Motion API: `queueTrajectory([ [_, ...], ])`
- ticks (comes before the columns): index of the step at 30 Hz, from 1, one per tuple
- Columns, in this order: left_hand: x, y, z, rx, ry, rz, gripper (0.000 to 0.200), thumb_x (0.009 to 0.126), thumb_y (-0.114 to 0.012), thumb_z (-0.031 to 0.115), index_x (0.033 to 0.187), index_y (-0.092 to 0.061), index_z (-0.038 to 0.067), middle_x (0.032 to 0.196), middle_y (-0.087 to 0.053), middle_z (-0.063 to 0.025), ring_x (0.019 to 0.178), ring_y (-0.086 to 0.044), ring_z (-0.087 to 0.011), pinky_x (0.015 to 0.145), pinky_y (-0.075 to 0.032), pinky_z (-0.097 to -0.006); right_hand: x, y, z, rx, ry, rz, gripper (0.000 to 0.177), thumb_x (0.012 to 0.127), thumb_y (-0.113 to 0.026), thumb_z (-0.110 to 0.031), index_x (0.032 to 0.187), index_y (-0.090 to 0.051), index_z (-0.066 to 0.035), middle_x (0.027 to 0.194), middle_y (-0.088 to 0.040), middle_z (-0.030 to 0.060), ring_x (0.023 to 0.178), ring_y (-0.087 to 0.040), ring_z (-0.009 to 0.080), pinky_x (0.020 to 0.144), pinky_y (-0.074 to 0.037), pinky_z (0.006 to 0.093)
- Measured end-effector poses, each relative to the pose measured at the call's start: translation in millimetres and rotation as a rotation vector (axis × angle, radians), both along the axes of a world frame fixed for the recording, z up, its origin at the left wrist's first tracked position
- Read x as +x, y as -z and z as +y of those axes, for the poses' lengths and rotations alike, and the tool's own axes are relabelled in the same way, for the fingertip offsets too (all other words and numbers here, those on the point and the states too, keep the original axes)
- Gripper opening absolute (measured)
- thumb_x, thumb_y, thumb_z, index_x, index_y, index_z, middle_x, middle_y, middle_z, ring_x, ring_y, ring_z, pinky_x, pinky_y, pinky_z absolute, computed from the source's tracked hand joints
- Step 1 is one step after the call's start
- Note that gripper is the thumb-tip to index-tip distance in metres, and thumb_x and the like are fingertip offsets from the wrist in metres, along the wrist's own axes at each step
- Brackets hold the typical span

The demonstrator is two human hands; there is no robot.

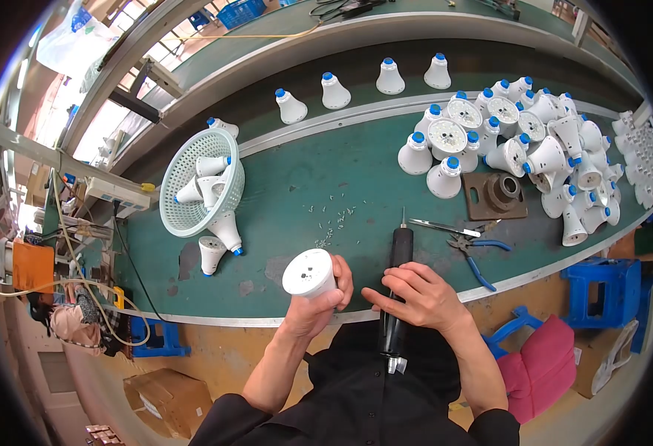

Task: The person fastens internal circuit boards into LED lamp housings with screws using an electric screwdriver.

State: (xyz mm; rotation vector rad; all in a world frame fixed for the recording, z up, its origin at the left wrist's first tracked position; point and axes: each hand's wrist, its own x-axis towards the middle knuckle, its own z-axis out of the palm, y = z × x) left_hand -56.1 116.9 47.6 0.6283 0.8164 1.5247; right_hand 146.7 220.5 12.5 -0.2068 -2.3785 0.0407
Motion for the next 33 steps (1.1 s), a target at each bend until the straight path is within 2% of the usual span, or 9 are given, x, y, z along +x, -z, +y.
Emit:
queueTrajectory([
  [8, 2.2, 0.5, 3.1, 0.010, 0.000, 0.015, 0.041, 0.080, -0.083, 0.019, 0.106, -0.053, 0.010, 0.085, -0.051, -0.0019, 0.070, -0.053, -0.0118, 0.059, -0.040, -0.0264, 0.9, -4.6, 2.8, 0.021, -0.018, 0.003, 0.034, 0.077, -0.076, -0.021, 0.111, -0.076, -0.023, 0.097, -0.060, 0.0004, 0.094, -0.063, 0.0156, 0.086, -0.054, 0.0319],
  [9, 2.5, 1.8, 3.8, 0.006, -0.008, 0.009, 0.043, 0.078, -0.084, 0.016, 0.109, -0.054, 0.010, 0.085, -0.053, -0.0023, 0.069, -0.053, -0.0125, 0.059, -0.041, -0.0270, 2.0, -4.2, 1.6, -0.004, -0.026, -0.007, 0.036, 0.083, -0.065, -0.015, 0.118, -0.072, -0.019, 0.098, -0.060, 0.0003, 0.098, -0.062, 0.0158, 0.091, -0.050, 0.0312],
  [13, 3.0, -11.4, 10.8, -0.147, 0.010, 0.150, 0.039, 0.076, -0.083, 0.004, 0.106, -0.059, 0.005, 0.086, -0.060, -0.0016, 0.078, -0.057, -0.0107, 0.067, -0.047, -0.0278, 4.6, -3.0, 0.3, -0.015, -0.023, -0.024, 0.038, 0.084, -0.064, -0.016, 0.121, -0.070, -0.019, 0.100, -0.061, 0.0002, 0.098, -0.062, 0.0156, 0.093, -0.050, 0.0312],
  [16, 2.4, -25.0, 25.8, -0.196, 0.025, 0.399, 0.043, 0.077, -0.083, 0.003, 0.113, -0.059, 0.004, 0.090, -0.061, 0.0000, 0.083, -0.058, -0.0094, 0.072, -0.047, -0.0259, 5.8, 1.1, 0.9, 0.000, -0.042, 0.003, 0.039, 0.085, -0.060, -0.015, 0.123, -0.068, -0.015, 0.100, -0.062, 0.0022, 0.099, -0.063, 0.0167, 0.093, -0.050, 0.0324],
  [18, 5.4, -32.2, 46.3, -0.130, 0.027, 0.507, 0.057, 0.074, -0.084, 0.010, 0.122, -0.054, 0.005, 0.095, -0.062, -0.0045, 0.078, -0.060, -0.0127, 0.063, -0.048, -0.0272, 12.2, -3.0, 2.5, -0.008, -0.059, -0.005, 0.042, 0.085, -0.059, -0.015, 0.126, -0.065, -0.012, 0.101, -0.061, 0.0033, 0.100, -0.063, 0.0176, 0.094, -0.050, 0.0338],
  [19, 6.6, -45.0, 58.2, -0.136, 0.085, 0.535, 0.052, 0.077, -0.082, 0.001, 0.121, -0.056, 0.005, 0.094, -0.061, 0.0013, 0.087, -0.059, -0.0082, 0.078, -0.049, -0.0270, 10.9, 1.5, 2.9, 0.014, -0.056, 0.020, 0.045, 0.085, -0.059, -0.015, 0.130, -0.063, -0.010, 0.101, -0.061, 0.0034, 0.100, -0.063, 0.0187, 0.095, -0.050, 0.0347],
  [25, 56.4, -109.0, 155.0, 0.075, 0.324, 1.155, 0.059, 0.077, -0.085, 0.012, 0.127, -0.054, 0.006, 0.108, -0.066, -0.0065, 0.103, -0.061, -0.0127, 0.092, -0.050, -0.0321, 12.1, 7.7, 1.8, 0.054, -0.045, 0.051, 0.047, 0.085, -0.058, -0.016, 0.131, -0.060, -0.007, 0.104, -0.058, 0.0049, 0.104, -0.060, 0.0207, 0.099, -0.047, 0.0364],
  [30, 123.0, -121.4, 234.1, 0.454, 0.300, 1.459, 0.072, 0.076, -0.082, 0.016, 0.139, -0.046, 0.012, 0.114, -0.067, -0.0200, 0.108, -0.065, -0.0407, 0.090, -0.052, -0.0432, 11.9, 14.4, 2.0, 0.023, -0.066, 0.072, 0.042, 0.086, -0.058, -0.017, 0.127, -0.060, -0.006, 0.105, -0.059, 0.0055, 0.105, -0.059, 0.0214, 0.102, -0.047, 0.0380],
  [33, 173.4, -121.0, 246.8, 0.472, 0.538, 1.561, 0.072, 0.078, -0.079, 0.015, 0.141, -0.045, 0.012, 0.114, -0.067, -0.0219, 0.105, -0.066, -0.0411, 0.088, -0.052, -0.0469, 10.4, 19.4, -1.2, 0.002, -0.060, 0.106, 0.041, 0.086, -0.059, -0.017, 0.125, -0.061, -0.006, 0.106, -0.060, 0.0062, 0.105, -0.060, 0.0222, 0.103, -0.046, 0.0394],
])
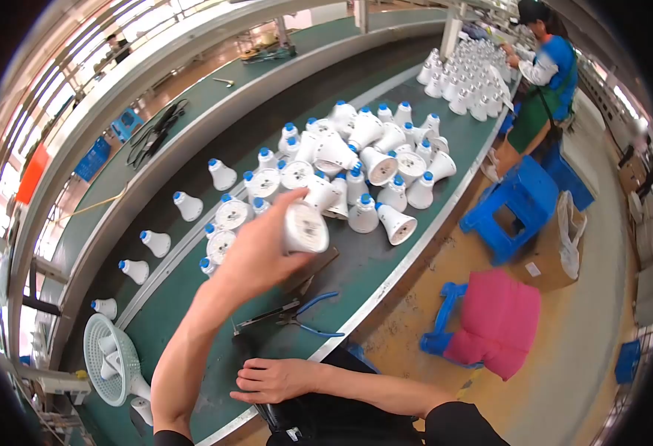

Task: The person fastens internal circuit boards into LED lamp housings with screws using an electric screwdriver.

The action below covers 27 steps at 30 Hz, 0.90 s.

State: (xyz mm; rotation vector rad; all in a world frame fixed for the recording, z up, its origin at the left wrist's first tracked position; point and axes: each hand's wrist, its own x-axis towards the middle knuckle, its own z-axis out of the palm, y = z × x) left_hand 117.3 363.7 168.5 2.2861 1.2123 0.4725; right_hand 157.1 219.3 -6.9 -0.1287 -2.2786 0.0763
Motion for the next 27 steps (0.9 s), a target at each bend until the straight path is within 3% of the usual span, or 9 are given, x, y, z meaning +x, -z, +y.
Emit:
queueTrajectory([
  [3, 37.7, 39.9, 10.1, 0.330, 0.301, 0.168, 0.065, 0.074, -0.078, 0.008, 0.133, -0.051, 0.009, 0.111, -0.066, -0.0160, 0.106, -0.065, -0.0344, 0.088, -0.050, -0.0425, -2.0, 6.0, 0.0, -0.017, -0.011, 0.019, 0.042, 0.085, -0.060, -0.019, 0.125, -0.059, -0.006, 0.109, -0.059, 0.0070, 0.108, -0.059, 0.0231, 0.105, -0.045, 0.0410],
  [8, 87.8, 96.0, 2.4, 0.855, 0.258, 0.823, 0.055, 0.074, -0.075, 0.008, 0.125, -0.055, 0.006, 0.096, -0.056, -0.0078, 0.096, -0.057, -0.0260, 0.085, -0.044, -0.0396, -3.8, 11.4, -1.6, -0.038, -0.017, 0.049, 0.045, 0.084, -0.060, -0.020, 0.126, -0.058, -0.005, 0.110, -0.057, 0.0077, 0.108, -0.059, 0.0230, 0.106, -0.044, 0.0409],
  [13, 111.8, 115.3, -2.7, 1.232, 0.331, 1.403, 0.049, 0.073, -0.075, 0.009, 0.121, -0.064, 0.004, 0.104, -0.058, -0.0108, 0.106, -0.056, -0.0290, 0.097, -0.045, -0.0512, 1.0, 2.4, -1.1, -0.060, -0.027, -0.020, 0.043, 0.084, -0.058, -0.020, 0.124, -0.060, -0.005, 0.107, -0.058, 0.0052, 0.108, -0.059, 0.0209, 0.106, -0.044, 0.0398],
  [19, 107.6, 89.0, -12.2, 1.217, 0.361, 1.242, 0.052, 0.074, -0.073, 0.016, 0.124, -0.064, 0.002, 0.121, -0.058, -0.0135, 0.121, -0.052, -0.0328, 0.109, -0.040, -0.0599, 3.2, -6.8, 1.7, -0.002, 0.025, -0.083, 0.040, 0.088, -0.057, -0.022, 0.126, -0.061, -0.009, 0.106, -0.058, 0.0028, 0.111, -0.058, 0.0193, 0.106, -0.043, 0.0382],
  [22, 72.9, 49.1, -23.0, 1.226, 0.450, 0.667, 0.039, 0.091, -0.054, 0.026, 0.122, -0.063, 0.004, 0.120, -0.060, -0.0108, 0.122, -0.053, -0.0274, 0.112, -0.040, -0.0581, 3.4, -6.9, 2.5, 0.016, 0.008, -0.122, 0.040, 0.089, -0.057, -0.021, 0.127, -0.062, -0.010, 0.106, -0.060, 0.0035, 0.109, -0.059, 0.0189, 0.104, -0.044, 0.0367],
  [24, 29.3, 31.6, -7.2, 1.185, 0.402, 0.173, 0.036, 0.084, -0.062, 0.022, 0.116, -0.065, 0.006, 0.107, -0.066, -0.0061, 0.103, -0.063, -0.0232, 0.095, -0.052, -0.0417, 1.1, -4.2, 3.0, 0.008, -0.002, -0.113, 0.041, 0.089, -0.057, -0.021, 0.128, -0.063, -0.009, 0.107, -0.060, 0.0044, 0.107, -0.060, 0.0189, 0.103, -0.045, 0.0361],
  [25, 9.7, -9.1, 8.9, 0.230, 0.335, 0.460, 0.039, 0.075, -0.071, 0.017, 0.112, -0.066, 0.005, 0.101, -0.068, -0.0088, 0.095, -0.065, -0.0250, 0.084, -0.053, -0.0377, -0.2, -2.3, 2.5, -0.001, -0.011, -0.099, 0.041, 0.089, -0.058, -0.020, 0.128, -0.063, -0.008, 0.108, -0.061, 0.0050, 0.107, -0.060, 0.0190, 0.103, -0.045, 0.0359],
  [26, -43.0, 8.6, 30.3, 0.801, 0.180, 0.147, 0.045, 0.069, -0.077, 0.015, 0.112, -0.067, 0.007, 0.098, -0.068, -0.0114, 0.095, -0.065, -0.0296, 0.080, -0.053, -0.0390, -1.1, -0.6, 2.2, -0.011, -0.021, -0.087, 0.041, 0.089, -0.058, -0.020, 0.128, -0.063, -0.007, 0.108, -0.061, 0.0056, 0.107, -0.060, 0.0190, 0.102, -0.045, 0.0357],
  [27, -70.6, 16.6, 62.1, 0.900, -0.122, 0.029, 0.032, 0.080, -0.074, 0.021, 0.109, -0.067, 0.008, 0.095, -0.066, -0.0079, 0.095, -0.062, -0.0328, 0.085, -0.050, -0.0443, -1.5, -0.2, 3.0, -0.021, -0.030, -0.090, 0.042, 0.089, -0.058, -0.020, 0.128, -0.063, -0.007, 0.109, -0.061, 0.0059, 0.107, -0.060, 0.0190, 0.102, -0.046, 0.0355],
])
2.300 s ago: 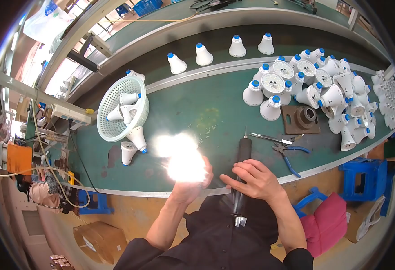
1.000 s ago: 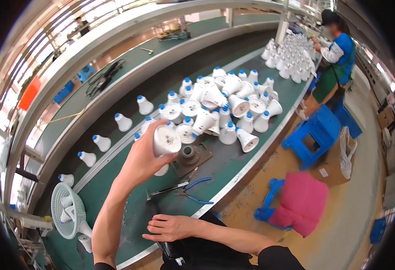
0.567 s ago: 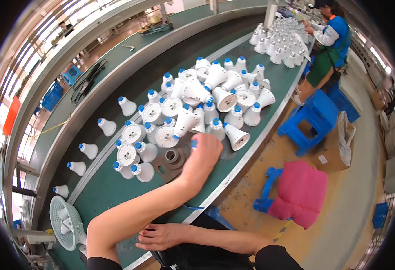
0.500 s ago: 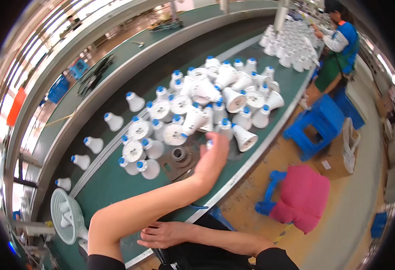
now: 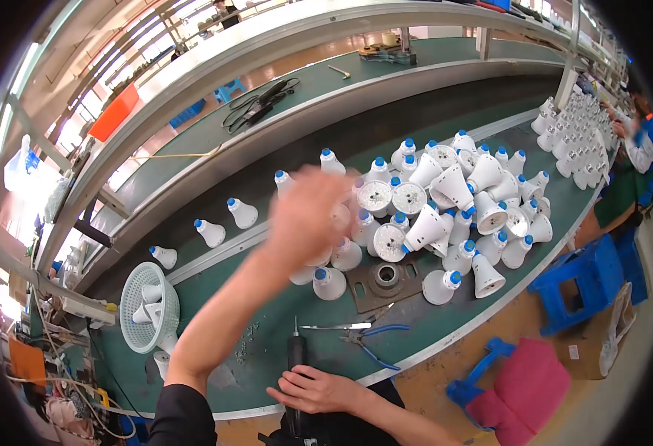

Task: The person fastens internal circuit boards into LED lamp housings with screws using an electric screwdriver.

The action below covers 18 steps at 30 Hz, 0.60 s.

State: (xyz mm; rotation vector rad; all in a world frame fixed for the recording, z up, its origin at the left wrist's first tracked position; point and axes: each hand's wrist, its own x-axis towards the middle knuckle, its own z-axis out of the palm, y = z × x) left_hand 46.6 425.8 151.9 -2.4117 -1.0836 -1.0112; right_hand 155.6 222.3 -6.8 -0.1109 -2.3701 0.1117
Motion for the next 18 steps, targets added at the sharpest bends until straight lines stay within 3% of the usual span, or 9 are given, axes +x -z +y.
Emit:
queueTrajectory([
  [1, -24.2, -3.3, 24.6, -0.026, -0.209, -0.019, 0.049, 0.081, -0.076, 0.030, 0.123, -0.061, 0.008, 0.106, -0.064, -0.0113, 0.103, -0.060, -0.0336, 0.091, -0.047, -0.0455, 0.0, -0.5, 0.4, -0.010, -0.009, -0.004, 0.042, 0.090, -0.058, -0.019, 0.129, -0.063, -0.006, 0.109, -0.061, 0.0063, 0.107, -0.060, 0.0191, 0.102, -0.046, 0.0353],
  [3, -86.8, 38.2, 76.8, -0.015, -0.504, 0.077, 0.074, 0.089, -0.072, 0.042, 0.144, -0.043, 0.004, 0.121, -0.058, -0.0190, 0.111, -0.058, -0.0359, 0.094, -0.048, -0.0456, 0.9, -2.2, 0.9, -0.027, -0.026, -0.037, 0.043, 0.090, -0.057, -0.019, 0.130, -0.063, -0.006, 0.110, -0.062, 0.0066, 0.108, -0.060, 0.0192, 0.103, -0.045, 0.0351],
  [6, -107.4, 71.2, 117.1, -0.367, -0.639, 0.105, 0.083, 0.090, -0.068, 0.052, 0.149, -0.038, 0.002, 0.127, -0.058, -0.0208, 0.119, -0.057, -0.0379, 0.096, -0.050, -0.0461, 0.5, -0.1, -0.3, -0.026, -0.016, -0.037, 0.044, 0.090, -0.057, -0.019, 0.132, -0.062, -0.006, 0.111, -0.062, 0.0064, 0.109, -0.060, 0.0191, 0.104, -0.045, 0.0350],
  [7, -106.7, 78.3, 127.1, -0.347, -0.599, 0.105, 0.089, 0.090, -0.064, 0.059, 0.152, -0.034, 0.004, 0.130, -0.060, -0.0210, 0.121, -0.058, -0.0378, 0.097, -0.051, -0.0458, 0.2, 0.4, -0.4, -0.026, -0.003, -0.037, 0.045, 0.090, -0.057, -0.019, 0.133, -0.061, -0.006, 0.112, -0.062, 0.0061, 0.109, -0.060, 0.0186, 0.105, -0.045, 0.0346],
  [10, -96.3, 82.3, 149.0, -0.542, -0.526, 0.093, 0.088, 0.090, -0.063, 0.060, 0.154, -0.033, 0.008, 0.125, -0.065, -0.0193, 0.118, -0.062, -0.0356, 0.097, -0.051, -0.0445, -0.3, -4.6, 2.4, -0.047, 0.031, -0.024, 0.043, 0.090, -0.057, -0.018, 0.132, -0.063, -0.010, 0.108, -0.060, 0.0019, 0.103, -0.062, 0.0154, 0.099, -0.048, 0.0320],
  [11, -96.4, 91.3, 159.1, -0.493, -0.491, 0.119, 0.087, 0.090, -0.062, 0.061, 0.154, -0.033, 0.010, 0.117, -0.068, -0.0171, 0.112, -0.065, -0.0349, 0.095, -0.052, -0.0442, -0.5, -0.5, -0.7, -0.071, 0.026, -0.048, 0.046, 0.091, -0.056, -0.018, 0.135, -0.060, -0.006, 0.114, -0.062, 0.0059, 0.111, -0.060, 0.0177, 0.105, -0.044, 0.0333],
  [15, -83.2, 85.1, 185.0, -0.539, -0.246, 0.236, 0.079, 0.093, -0.062, 0.053, 0.154, -0.033, 0.012, 0.108, -0.071, -0.0175, 0.104, -0.067, -0.0359, 0.092, -0.052, -0.0444, 0.7, 0.1, 0.5, -0.075, 0.031, -0.038, 0.046, 0.093, -0.055, -0.017, 0.138, -0.058, -0.006, 0.115, -0.061, 0.0055, 0.113, -0.060, 0.0178, 0.105, -0.045, 0.0336],
  [16, -82.4, 86.9, 191.2, -0.519, -0.161, 0.258, 0.069, 0.095, -0.061, 0.049, 0.147, -0.040, 0.010, 0.106, -0.071, -0.0180, 0.107, -0.067, -0.0368, 0.094, -0.051, -0.0455, 0.3, -0.2, 1.3, -0.070, 0.029, -0.059, 0.046, 0.093, -0.055, -0.017, 0.138, -0.058, -0.007, 0.115, -0.061, 0.0050, 0.113, -0.060, 0.0175, 0.104, -0.045, 0.0335],
  [18, -73.2, 89.5, 202.0, -0.629, -0.227, 0.354, 0.056, 0.097, -0.059, 0.046, 0.136, -0.047, 0.007, 0.107, -0.071, -0.0188, 0.106, -0.067, -0.0375, 0.096, -0.050, -0.0462, 2.0, -4.8, 4.5, -0.049, 0.010, -0.103, 0.046, 0.092, -0.055, -0.016, 0.137, -0.058, -0.008, 0.114, -0.060, 0.0039, 0.113, -0.060, 0.0169, 0.104, -0.045, 0.0334],
])
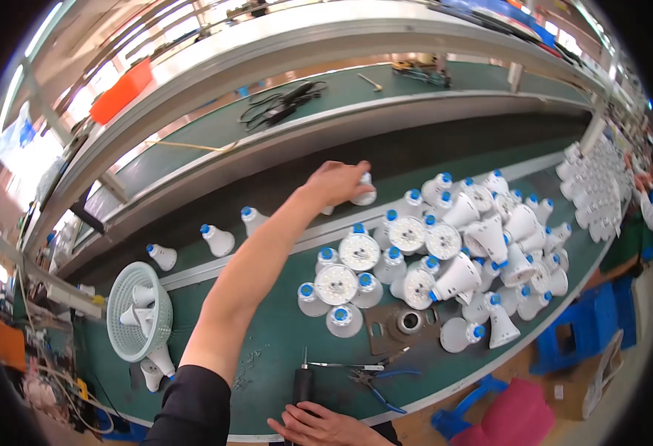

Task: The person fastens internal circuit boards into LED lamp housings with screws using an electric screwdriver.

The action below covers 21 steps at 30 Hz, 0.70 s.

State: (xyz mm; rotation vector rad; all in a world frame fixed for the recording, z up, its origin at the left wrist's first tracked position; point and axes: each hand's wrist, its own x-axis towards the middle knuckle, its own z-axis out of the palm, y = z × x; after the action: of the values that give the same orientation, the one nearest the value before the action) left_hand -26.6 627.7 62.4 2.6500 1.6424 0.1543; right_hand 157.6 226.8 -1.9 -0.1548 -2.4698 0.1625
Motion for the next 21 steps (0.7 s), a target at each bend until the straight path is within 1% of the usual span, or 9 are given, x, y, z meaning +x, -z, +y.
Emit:
queueTrajectory([
  [3, 3.1, 0.6, 1.1, 0.041, 0.049, -0.051, 0.045, 0.100, -0.056, 0.041, 0.124, -0.050, 0.004, 0.103, -0.071, -0.0196, 0.102, -0.068, -0.0389, 0.095, -0.050, -0.0482, 1.0, -10.6, 2.5, 0.028, 0.020, -0.023, 0.046, 0.091, -0.056, -0.015, 0.137, -0.058, -0.009, 0.113, -0.059, 0.0029, 0.112, -0.060, 0.0163, 0.103, -0.045, 0.0328],
  [5, -0.7, -5.4, -10.6, 0.071, -0.012, -0.036, 0.045, 0.100, -0.056, 0.041, 0.122, -0.050, 0.003, 0.094, -0.072, -0.0184, 0.094, -0.069, -0.0384, 0.088, -0.053, -0.0468, 1.0, -16.8, 5.0, 0.045, 0.020, -0.035, 0.045, 0.091, -0.057, -0.014, 0.135, -0.059, -0.010, 0.111, -0.060, 0.0025, 0.111, -0.060, 0.0162, 0.102, -0.046, 0.0329],
  [9, -20.7, -52.6, -82.6, 0.185, -0.155, -0.156, 0.046, 0.097, -0.061, 0.042, 0.122, -0.052, 0.005, 0.088, -0.072, -0.0167, 0.088, -0.070, -0.0373, 0.079, -0.054, -0.0456, -3.1, -15.8, 2.2, 0.011, 0.009, -0.031, 0.043, 0.090, -0.058, -0.014, 0.133, -0.062, -0.010, 0.108, -0.061, 0.0023, 0.109, -0.061, 0.0161, 0.101, -0.047, 0.0338],
  [12, -62.5, -89.9, -211.5, 0.294, -0.345, -0.267, 0.046, 0.093, -0.068, 0.044, 0.122, -0.055, 0.010, 0.087, -0.071, -0.0144, 0.082, -0.070, -0.0365, 0.071, -0.053, -0.0441, -3.9, -17.3, 4.0, 0.069, -0.003, -0.041, 0.045, 0.087, -0.059, -0.011, 0.132, -0.064, -0.016, 0.104, -0.060, 0.0016, 0.104, -0.062, 0.0152, 0.096, -0.049, 0.0320],
  [16, -115.5, -106.7, -372.2, 0.391, -0.588, -0.239, 0.046, 0.088, -0.076, 0.037, 0.120, -0.057, 0.011, 0.083, -0.070, -0.0142, 0.076, -0.069, -0.0342, 0.065, -0.053, -0.0420, -10.1, -21.6, 1.8, 0.027, -0.001, -0.056, 0.036, 0.084, -0.073, -0.022, 0.119, -0.069, -0.018, 0.101, -0.060, 0.0045, 0.096, -0.064, 0.0204, 0.087, -0.052, 0.0400],
  [17, -130.2, -106.0, -409.8, 0.486, -0.633, -0.233, 0.044, 0.088, -0.076, 0.037, 0.118, -0.057, 0.011, 0.078, -0.068, -0.0129, 0.072, -0.069, -0.0332, 0.063, -0.052, -0.0429, -13.0, -20.5, -0.7, -0.021, -0.003, -0.039, 0.035, 0.082, -0.077, -0.023, 0.116, -0.070, -0.017, 0.100, -0.060, 0.0050, 0.097, -0.064, 0.0216, 0.087, -0.052, 0.0406],
  [19, -158.7, -106.1, -481.8, 0.564, -0.864, -0.282, 0.044, 0.085, -0.080, 0.030, 0.119, -0.058, 0.013, 0.081, -0.069, -0.0144, 0.072, -0.070, -0.0333, 0.062, -0.053, -0.0410, -16.7, -22.1, -5.1, -0.031, 0.013, -0.027, 0.035, 0.079, -0.080, -0.024, 0.112, -0.071, -0.016, 0.099, -0.060, 0.0045, 0.096, -0.064, 0.0222, 0.087, -0.052, 0.0406],
  [20, -173.8, -105.3, -515.8, 0.620, -0.987, -0.229, 0.042, 0.087, -0.079, 0.028, 0.119, -0.057, 0.013, 0.082, -0.070, -0.0152, 0.073, -0.071, -0.0326, 0.063, -0.054, -0.0399, -19.0, -22.2, -5.7, -0.028, 0.032, -0.013, 0.035, 0.079, -0.081, -0.024, 0.111, -0.072, -0.016, 0.099, -0.060, 0.0042, 0.096, -0.064, 0.0224, 0.086, -0.051, 0.0405],
  [21, -181.7, -109.2, -544.4, 0.628, -1.133, -0.296, 0.040, 0.088, -0.078, 0.027, 0.118, -0.057, 0.012, 0.082, -0.070, -0.0157, 0.074, -0.072, -0.0326, 0.065, -0.055, -0.0401, -20.8, -22.8, -5.2, -0.015, 0.030, -0.012, 0.034, 0.080, -0.080, -0.024, 0.112, -0.071, -0.016, 0.099, -0.061, 0.0041, 0.096, -0.065, 0.0217, 0.087, -0.051, 0.0398],
])
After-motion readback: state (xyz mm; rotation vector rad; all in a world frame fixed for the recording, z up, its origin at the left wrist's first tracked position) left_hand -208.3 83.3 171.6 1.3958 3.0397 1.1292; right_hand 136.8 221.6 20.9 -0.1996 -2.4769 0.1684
